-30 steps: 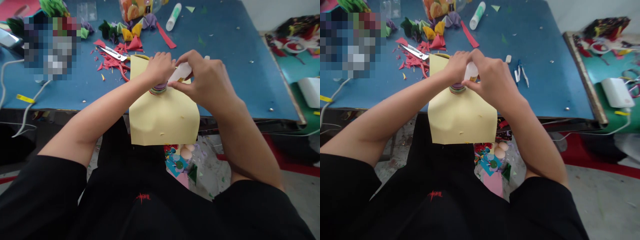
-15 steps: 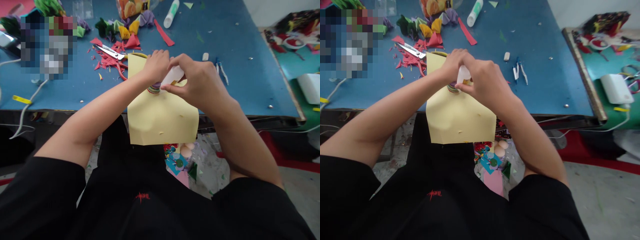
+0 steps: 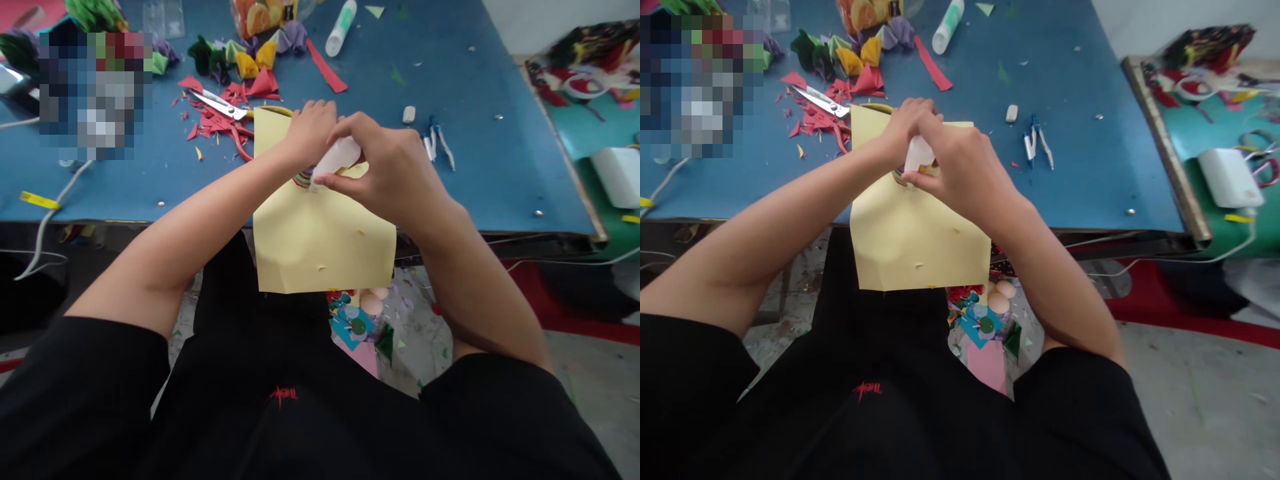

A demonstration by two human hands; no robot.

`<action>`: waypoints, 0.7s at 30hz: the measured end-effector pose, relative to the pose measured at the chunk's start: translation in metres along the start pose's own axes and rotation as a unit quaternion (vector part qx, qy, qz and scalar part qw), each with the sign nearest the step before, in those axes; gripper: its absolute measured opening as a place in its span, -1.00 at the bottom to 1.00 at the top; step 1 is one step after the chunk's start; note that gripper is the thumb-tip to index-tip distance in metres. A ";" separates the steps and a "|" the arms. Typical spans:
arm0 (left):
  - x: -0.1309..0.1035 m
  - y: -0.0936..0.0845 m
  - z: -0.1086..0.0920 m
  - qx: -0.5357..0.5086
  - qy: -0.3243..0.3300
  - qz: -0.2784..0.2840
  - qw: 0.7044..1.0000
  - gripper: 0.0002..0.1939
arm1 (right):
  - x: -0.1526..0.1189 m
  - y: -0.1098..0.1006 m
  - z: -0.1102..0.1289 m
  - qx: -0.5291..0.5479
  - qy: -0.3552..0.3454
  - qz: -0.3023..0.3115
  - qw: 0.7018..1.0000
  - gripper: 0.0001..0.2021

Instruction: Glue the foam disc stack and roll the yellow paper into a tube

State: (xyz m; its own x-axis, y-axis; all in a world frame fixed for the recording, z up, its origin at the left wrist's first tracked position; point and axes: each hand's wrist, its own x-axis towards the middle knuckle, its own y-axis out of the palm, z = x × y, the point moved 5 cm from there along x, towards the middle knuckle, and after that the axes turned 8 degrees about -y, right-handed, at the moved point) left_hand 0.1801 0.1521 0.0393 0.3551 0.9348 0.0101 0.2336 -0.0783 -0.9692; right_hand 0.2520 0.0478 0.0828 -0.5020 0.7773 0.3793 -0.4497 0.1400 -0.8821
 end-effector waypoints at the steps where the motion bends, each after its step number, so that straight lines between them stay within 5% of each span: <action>1: -0.001 -0.001 0.000 0.003 -0.006 -0.003 1.000 -0.62 | 0.000 0.000 0.000 0.000 0.004 0.002 1.000 -0.69; 17: -0.004 0.001 -0.007 0.025 0.069 0.051 0.996 -0.39 | -0.004 -0.012 -0.026 -0.025 0.027 -0.047 0.998 -0.68; 21: 0.000 0.004 -0.007 -0.025 0.078 0.074 0.994 -0.46 | -0.010 -0.018 -0.026 -0.003 0.043 -0.062 0.997 -0.65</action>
State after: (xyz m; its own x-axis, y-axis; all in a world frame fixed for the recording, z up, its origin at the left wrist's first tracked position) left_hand 0.1871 0.1495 0.0371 0.5242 0.8468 -0.0899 0.2123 -0.2322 -0.9492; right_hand 0.2842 0.0531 0.0877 -0.3782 0.8031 0.4604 -0.4990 0.2420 -0.8321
